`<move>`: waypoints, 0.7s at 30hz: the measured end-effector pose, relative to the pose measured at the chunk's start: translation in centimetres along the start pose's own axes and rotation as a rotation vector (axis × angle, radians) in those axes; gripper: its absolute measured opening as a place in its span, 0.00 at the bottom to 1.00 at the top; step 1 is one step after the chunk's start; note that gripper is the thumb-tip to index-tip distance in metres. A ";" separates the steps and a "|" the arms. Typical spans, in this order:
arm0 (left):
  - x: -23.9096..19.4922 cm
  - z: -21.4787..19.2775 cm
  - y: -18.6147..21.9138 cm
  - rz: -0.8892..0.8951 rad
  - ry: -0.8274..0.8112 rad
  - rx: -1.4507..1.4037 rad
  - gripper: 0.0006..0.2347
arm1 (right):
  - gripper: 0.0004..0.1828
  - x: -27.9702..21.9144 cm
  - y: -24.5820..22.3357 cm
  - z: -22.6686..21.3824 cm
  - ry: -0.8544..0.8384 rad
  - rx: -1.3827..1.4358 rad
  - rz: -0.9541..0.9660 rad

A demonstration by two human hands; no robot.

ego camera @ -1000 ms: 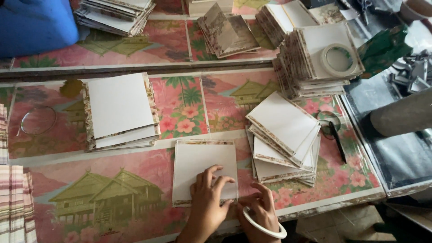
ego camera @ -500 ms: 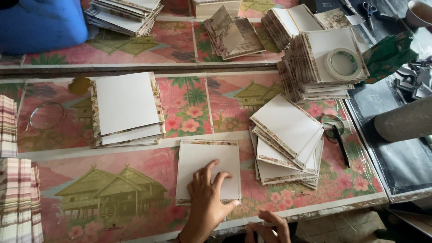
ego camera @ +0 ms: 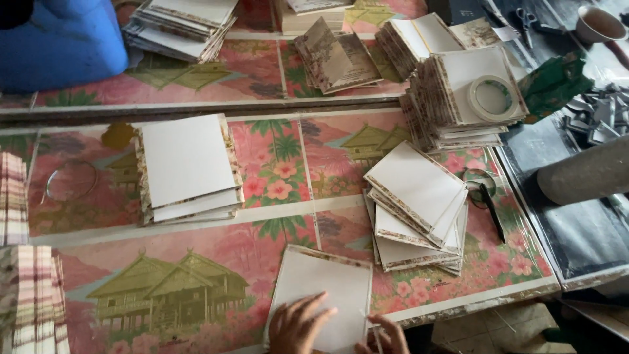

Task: The person assembles small notebooks by placing a white paper sheet onto a patterned cover and pressing the edges to secure them. They repeatedly pick up covers and sheets from piles on the table, align them, and stack the finished notebooks.

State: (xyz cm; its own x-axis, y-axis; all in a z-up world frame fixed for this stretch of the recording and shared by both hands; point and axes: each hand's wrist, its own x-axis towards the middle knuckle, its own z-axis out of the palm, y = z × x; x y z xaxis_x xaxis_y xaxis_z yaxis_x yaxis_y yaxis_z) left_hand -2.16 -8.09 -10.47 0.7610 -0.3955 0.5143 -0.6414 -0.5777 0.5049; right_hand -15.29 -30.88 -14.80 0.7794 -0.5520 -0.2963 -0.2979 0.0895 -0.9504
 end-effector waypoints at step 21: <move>15.1 -13.0 -17.1 -0.162 0.088 0.644 0.29 | 0.25 10.4 -18.1 -4.4 0.474 -0.458 -0.610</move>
